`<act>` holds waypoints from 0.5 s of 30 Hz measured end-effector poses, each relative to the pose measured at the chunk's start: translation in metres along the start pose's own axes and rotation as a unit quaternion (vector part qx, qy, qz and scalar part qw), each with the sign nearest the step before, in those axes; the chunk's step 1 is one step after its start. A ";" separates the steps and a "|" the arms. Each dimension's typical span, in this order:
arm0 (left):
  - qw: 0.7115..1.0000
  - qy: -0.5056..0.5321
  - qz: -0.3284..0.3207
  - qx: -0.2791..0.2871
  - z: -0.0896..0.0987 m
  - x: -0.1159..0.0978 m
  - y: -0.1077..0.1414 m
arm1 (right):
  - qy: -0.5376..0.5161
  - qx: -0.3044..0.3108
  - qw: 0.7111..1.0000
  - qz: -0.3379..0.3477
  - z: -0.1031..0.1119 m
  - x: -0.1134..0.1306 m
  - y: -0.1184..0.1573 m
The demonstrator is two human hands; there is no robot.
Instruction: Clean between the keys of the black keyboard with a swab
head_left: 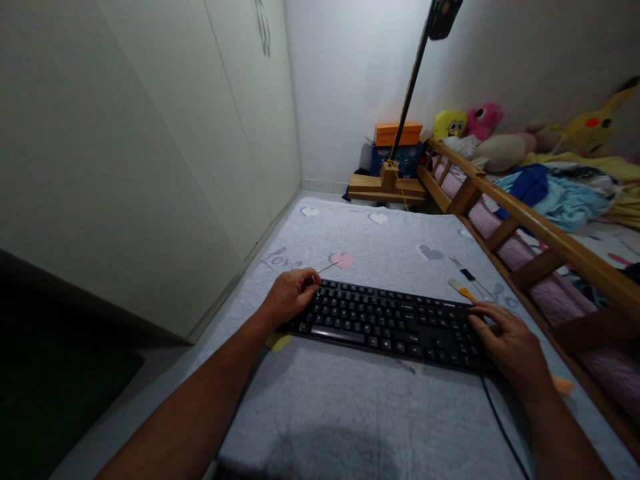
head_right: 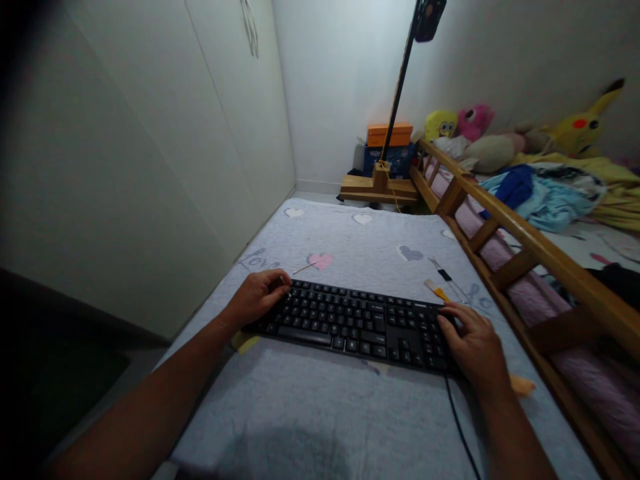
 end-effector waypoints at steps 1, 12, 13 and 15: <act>1.000 0.008 0.003 0.002 0.000 0.000 0.000 | -0.001 0.000 1.000 0.000 0.000 0.000 0.000; 0.998 0.063 0.017 -0.002 -0.007 0.001 0.002 | 0.005 -0.003 1.000 0.006 -0.001 -0.003 -0.001; 0.998 0.061 0.016 -0.003 -0.008 0.000 0.002 | 0.005 -0.002 1.000 0.008 -0.001 -0.003 -0.001; 0.998 0.054 0.014 -0.005 -0.009 -0.001 0.001 | 0.003 0.000 1.000 0.012 -0.001 -0.003 -0.001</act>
Point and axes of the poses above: each hand's wrist, its own y-axis away from the middle knuckle, its own z-axis out of the back of the hand, x = y × z, the point moved 1 cm from there along -y, towards the middle knuckle, and after that the axes turned 3 degrees about x, right-handed, at the moved point
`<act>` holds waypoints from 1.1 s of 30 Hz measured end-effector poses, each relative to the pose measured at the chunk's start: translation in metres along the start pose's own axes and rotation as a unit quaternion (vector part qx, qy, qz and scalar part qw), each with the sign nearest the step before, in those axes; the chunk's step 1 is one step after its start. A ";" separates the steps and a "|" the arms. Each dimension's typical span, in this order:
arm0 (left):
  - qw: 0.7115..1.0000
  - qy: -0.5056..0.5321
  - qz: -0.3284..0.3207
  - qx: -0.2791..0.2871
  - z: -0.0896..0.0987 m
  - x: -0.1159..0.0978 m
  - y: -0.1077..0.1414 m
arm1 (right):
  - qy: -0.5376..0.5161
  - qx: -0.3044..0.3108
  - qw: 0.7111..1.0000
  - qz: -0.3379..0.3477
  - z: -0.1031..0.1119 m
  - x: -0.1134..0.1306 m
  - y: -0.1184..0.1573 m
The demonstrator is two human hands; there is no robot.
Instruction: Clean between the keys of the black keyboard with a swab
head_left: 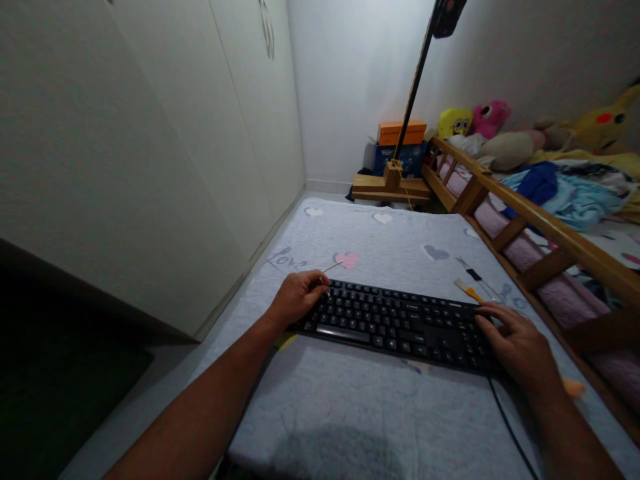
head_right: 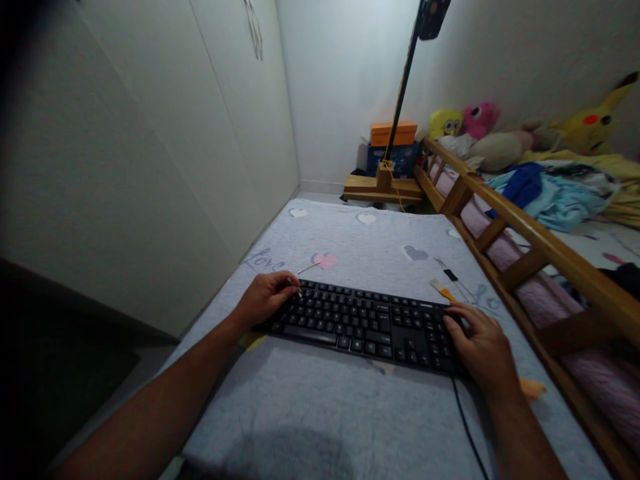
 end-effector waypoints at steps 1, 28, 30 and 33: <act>1.000 -0.004 -0.003 0.001 0.000 -0.001 0.000 | -0.001 0.000 1.000 0.001 0.000 0.000 0.000; 1.000 -0.017 -0.007 -0.003 0.007 0.003 0.001 | 0.001 -0.002 1.000 0.005 0.001 0.002 0.000; 1.000 -0.006 -0.007 -0.005 0.005 0.002 0.001 | 0.000 -0.001 1.000 0.004 0.000 0.003 0.000; 1.000 0.010 -0.009 -0.014 0.003 0.002 0.002 | -0.001 0.000 1.000 -0.005 0.000 0.002 0.000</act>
Point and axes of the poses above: each hand's wrist, its own y-axis away from the middle knuckle, its own z-axis out of the back of the hand, x = y × z, the point moved 1 cm from there along -y, towards the middle knuckle, and after that the axes turned 3 degrees about x, right-handed, at the moved point
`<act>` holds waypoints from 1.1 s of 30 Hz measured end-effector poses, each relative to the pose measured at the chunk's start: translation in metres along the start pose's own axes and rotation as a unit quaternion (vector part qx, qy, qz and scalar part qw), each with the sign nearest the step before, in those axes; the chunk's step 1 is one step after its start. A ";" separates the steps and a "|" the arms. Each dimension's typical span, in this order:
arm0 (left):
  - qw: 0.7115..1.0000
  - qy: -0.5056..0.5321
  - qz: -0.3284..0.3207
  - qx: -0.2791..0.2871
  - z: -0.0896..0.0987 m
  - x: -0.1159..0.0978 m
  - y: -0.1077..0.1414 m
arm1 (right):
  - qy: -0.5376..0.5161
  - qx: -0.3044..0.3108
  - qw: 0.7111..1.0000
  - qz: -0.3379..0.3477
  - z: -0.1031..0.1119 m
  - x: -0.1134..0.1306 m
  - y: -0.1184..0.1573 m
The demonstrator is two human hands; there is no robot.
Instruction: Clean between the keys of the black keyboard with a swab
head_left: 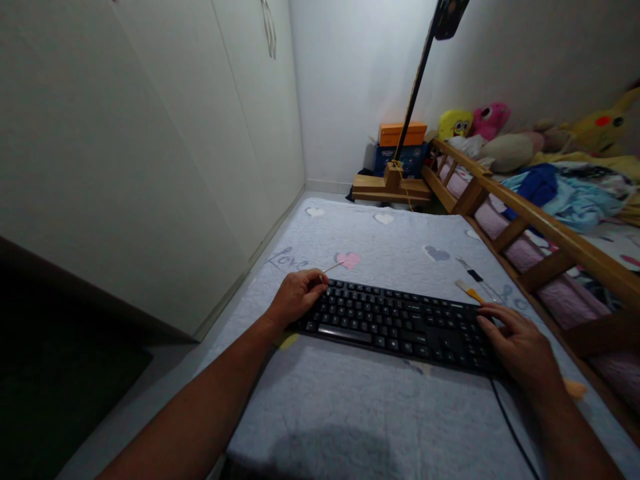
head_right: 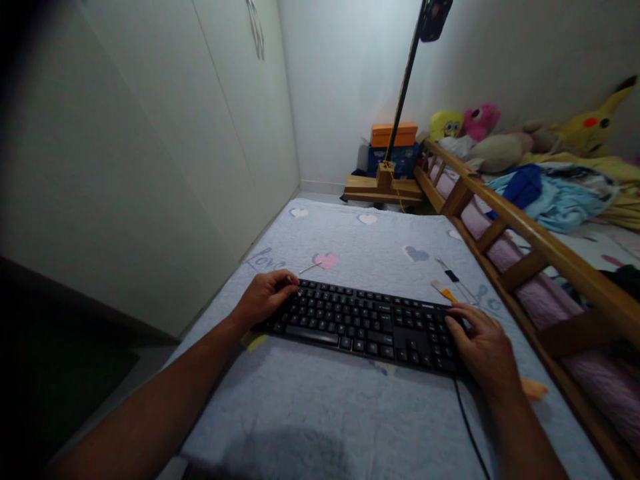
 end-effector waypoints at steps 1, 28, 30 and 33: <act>1.000 0.003 0.000 0.000 -0.001 0.000 0.000 | -0.001 0.002 1.000 -0.003 0.000 0.000 0.000; 1.000 -0.024 -0.009 0.007 -0.003 -0.003 0.003 | 0.011 0.004 1.000 0.002 0.000 -0.003 0.000; 1.000 -0.027 -0.010 -0.002 -0.003 -0.002 0.004 | 0.010 0.005 1.000 0.002 0.000 -0.003 0.000; 0.999 -0.044 -0.013 -0.008 -0.002 -0.003 0.004 | 0.012 0.001 1.000 0.005 0.000 -0.002 0.000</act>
Point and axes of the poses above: each hand's wrist, its own y-axis away from the middle knuckle, its own z-axis out of the back of the hand, x = y × z, the point moved 1 cm from there along -y, towards the middle knuckle, and after that the axes turned 3 degrees about x, right-handed, at the moved point
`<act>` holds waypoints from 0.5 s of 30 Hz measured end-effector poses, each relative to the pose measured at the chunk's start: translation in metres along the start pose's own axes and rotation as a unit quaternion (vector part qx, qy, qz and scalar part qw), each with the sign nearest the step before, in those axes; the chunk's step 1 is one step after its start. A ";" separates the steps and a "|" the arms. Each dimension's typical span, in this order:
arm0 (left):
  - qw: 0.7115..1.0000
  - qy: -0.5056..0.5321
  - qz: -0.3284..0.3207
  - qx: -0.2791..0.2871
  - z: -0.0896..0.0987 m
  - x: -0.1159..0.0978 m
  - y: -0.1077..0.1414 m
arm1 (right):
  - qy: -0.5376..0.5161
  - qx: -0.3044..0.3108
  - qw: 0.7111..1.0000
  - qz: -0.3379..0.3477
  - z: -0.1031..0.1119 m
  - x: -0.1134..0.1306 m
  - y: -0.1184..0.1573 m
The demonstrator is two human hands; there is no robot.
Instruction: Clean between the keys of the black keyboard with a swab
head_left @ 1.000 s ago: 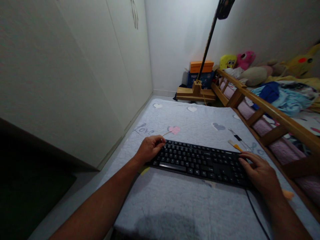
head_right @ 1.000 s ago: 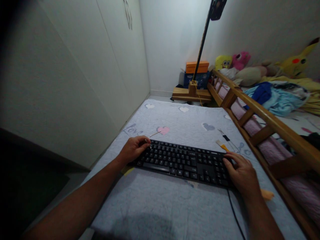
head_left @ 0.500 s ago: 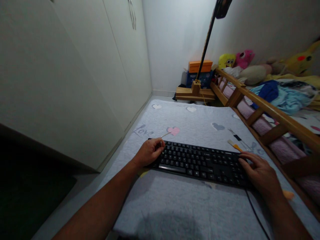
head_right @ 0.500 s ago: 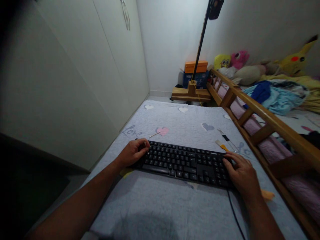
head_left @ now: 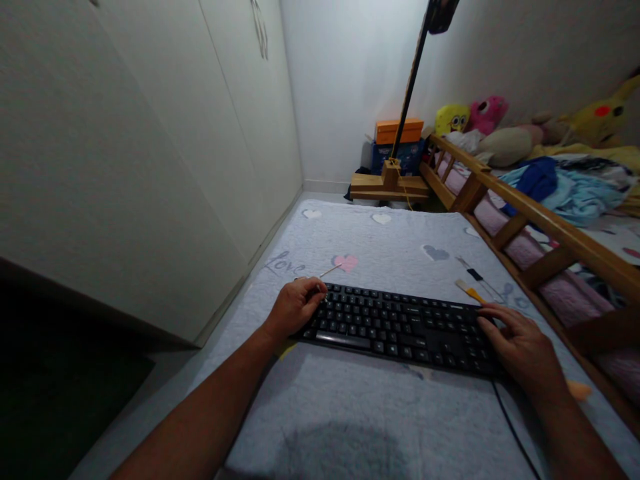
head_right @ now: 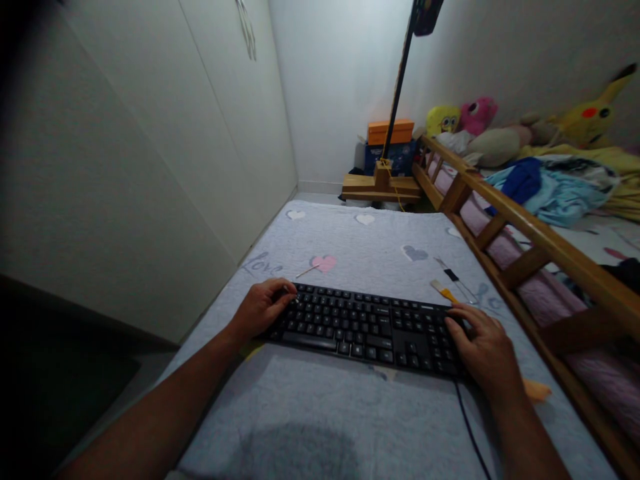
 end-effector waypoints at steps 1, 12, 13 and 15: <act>1.000 -0.005 -0.001 0.004 0.001 -0.001 0.000 | 0.002 -0.001 1.000 0.001 0.000 0.000 0.000; 0.999 -0.004 -0.007 0.054 0.003 -0.005 0.003 | 0.003 -0.005 1.000 0.006 0.001 0.001 0.000; 0.999 -0.006 -0.006 0.047 0.003 -0.004 0.003 | 0.003 -0.003 1.000 0.005 0.001 0.001 -0.001; 1.000 -0.008 -0.005 0.027 0.002 -0.003 0.003 | 0.000 -0.002 1.000 0.005 0.001 0.001 -0.001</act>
Point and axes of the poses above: each hand's wrist, its own y-axis away from the middle knuckle, its own z-axis out of the back of the hand, x = y × z, the point moved 1 cm from there along -y, towards the middle knuckle, and after that the axes turned 3 degrees about x, right-handed, at the moved point
